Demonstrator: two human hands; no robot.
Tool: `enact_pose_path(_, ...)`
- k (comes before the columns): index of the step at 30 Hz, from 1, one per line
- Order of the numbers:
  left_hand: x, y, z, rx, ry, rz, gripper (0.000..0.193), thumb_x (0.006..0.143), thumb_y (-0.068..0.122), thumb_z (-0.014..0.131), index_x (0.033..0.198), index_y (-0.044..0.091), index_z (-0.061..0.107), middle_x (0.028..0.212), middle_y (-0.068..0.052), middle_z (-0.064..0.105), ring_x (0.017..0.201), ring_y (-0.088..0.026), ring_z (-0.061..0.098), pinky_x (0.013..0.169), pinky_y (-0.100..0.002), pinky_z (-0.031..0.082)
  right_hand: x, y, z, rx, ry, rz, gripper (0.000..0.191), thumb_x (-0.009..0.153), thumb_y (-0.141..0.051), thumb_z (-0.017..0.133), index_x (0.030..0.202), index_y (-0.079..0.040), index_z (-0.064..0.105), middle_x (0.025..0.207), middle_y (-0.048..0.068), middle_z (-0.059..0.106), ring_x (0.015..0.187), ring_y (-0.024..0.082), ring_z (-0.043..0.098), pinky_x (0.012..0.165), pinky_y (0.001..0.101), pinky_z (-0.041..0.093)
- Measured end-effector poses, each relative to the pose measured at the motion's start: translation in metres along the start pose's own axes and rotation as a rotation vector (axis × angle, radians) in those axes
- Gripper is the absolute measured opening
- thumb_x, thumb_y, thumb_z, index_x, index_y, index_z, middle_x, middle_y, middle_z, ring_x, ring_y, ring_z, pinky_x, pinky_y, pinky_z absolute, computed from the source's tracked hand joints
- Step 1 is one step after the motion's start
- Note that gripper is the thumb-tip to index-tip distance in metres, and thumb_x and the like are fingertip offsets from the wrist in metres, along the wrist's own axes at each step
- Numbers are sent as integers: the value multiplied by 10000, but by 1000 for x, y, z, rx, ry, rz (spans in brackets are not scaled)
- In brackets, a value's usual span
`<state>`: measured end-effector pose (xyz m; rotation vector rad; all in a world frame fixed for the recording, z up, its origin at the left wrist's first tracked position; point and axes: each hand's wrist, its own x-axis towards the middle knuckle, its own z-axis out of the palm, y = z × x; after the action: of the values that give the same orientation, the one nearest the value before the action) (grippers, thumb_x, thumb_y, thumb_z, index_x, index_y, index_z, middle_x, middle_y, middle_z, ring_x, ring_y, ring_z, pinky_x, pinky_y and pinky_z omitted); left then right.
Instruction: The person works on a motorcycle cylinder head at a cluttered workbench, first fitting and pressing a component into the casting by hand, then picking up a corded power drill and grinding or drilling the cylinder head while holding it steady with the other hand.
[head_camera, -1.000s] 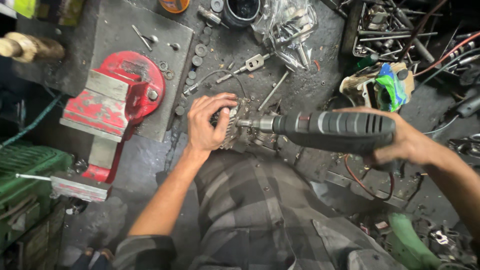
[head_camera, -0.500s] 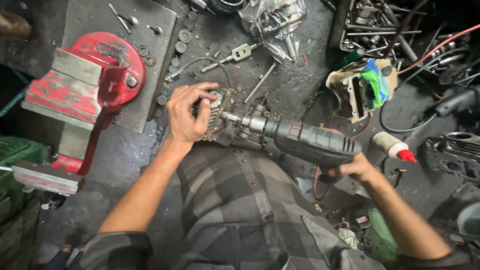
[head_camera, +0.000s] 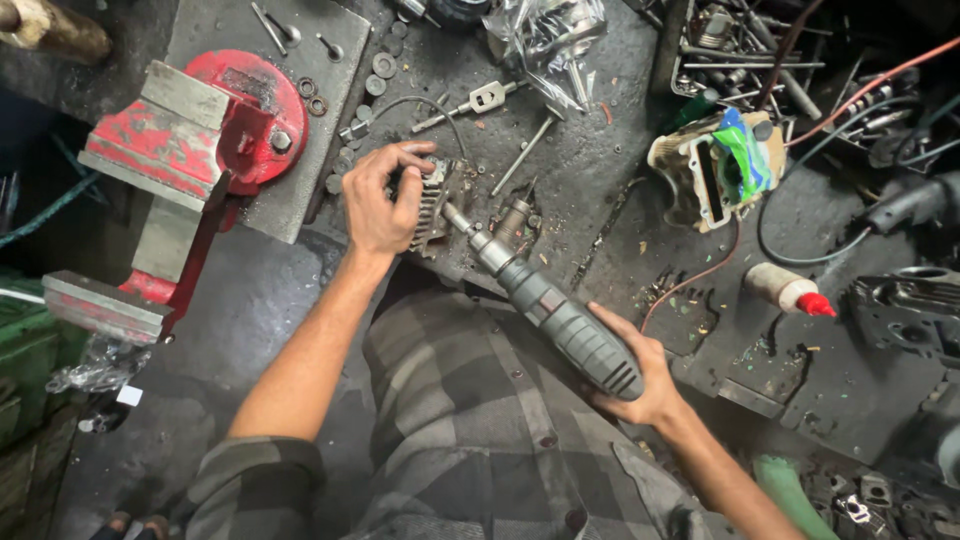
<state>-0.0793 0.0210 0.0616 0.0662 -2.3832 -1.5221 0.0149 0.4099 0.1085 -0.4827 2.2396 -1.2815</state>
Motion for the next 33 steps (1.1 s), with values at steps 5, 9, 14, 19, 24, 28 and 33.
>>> enact_pose_path(5, -3, -1, 0, -27, 35, -16, 145, 904, 94, 563, 887, 8, 678, 1076, -142, 777, 989, -316, 751, 924, -402, 561, -5, 4, 13, -97, 38, -136, 939, 605, -200, 805, 1457, 32, 484, 1366, 247, 644, 1243, 353, 676, 1068, 390, 506)
enact_pose_path(9, -7, -3, -1, -28, 53, 13, 148, 924, 97, 571, 895, 0, 679, 1088, -150, 777, 999, -324, 745, 915, -406, 559, -8, 9, 18, -175, 45, -159, 924, 588, -194, 783, 1439, 31, 503, 1379, 261, 624, 1265, 380, 646, 1089, 413, 490)
enact_pose_path(14, -12, 1, 1, -43, 90, -22, 160, 923, 95, 572, 888, -9, 688, 1070, -150, 784, 982, -306, 762, 876, -375, 569, -22, 17, 22, -115, 73, -124, 915, 596, -163, 804, 1441, 29, 512, 1373, 230, 646, 1237, 332, 682, 1058, 380, 513)
enact_pose_path(19, -14, 5, 5, -62, 163, -64, 174, 925, 95, 581, 896, -8, 718, 1034, -147, 786, 975, -285, 779, 881, -359, 583, -43, 27, 12, 91, 206, -15, 1015, 532, -171, 931, 1446, 14, 530, 1341, 148, 668, 1222, 221, 654, 1078, 359, 489)
enact_pose_path(24, -15, 2, 4, -68, 154, -41, 162, 938, 73, 577, 894, -4, 712, 1050, -146, 785, 1025, -283, 771, 927, -371, 576, -54, 31, -1, 161, 215, 49, 1037, 520, -168, 944, 1449, 21, 525, 1431, 143, 608, 1301, 212, 590, 1123, 361, 441)
enact_pose_path(28, -16, -2, 1, -42, 156, -46, 156, 941, 84, 583, 894, 10, 713, 1065, -133, 780, 1033, -288, 762, 930, -377, 572, -39, 19, 1, 130, 194, 35, 1026, 519, -163, 931, 1446, 15, 529, 1467, 134, 587, 1332, 218, 567, 1141, 367, 419)
enact_pose_path(33, -15, -5, -4, -9, 163, -25, 143, 938, 105, 594, 900, 41, 715, 1084, -101, 780, 998, -302, 747, 903, -388, 563, -9, -18, 1, -12, 90, 45, 1006, 529, -167, 918, 1443, -10, 528, 1346, 154, 660, 1236, 240, 639, 1074, 366, 474)
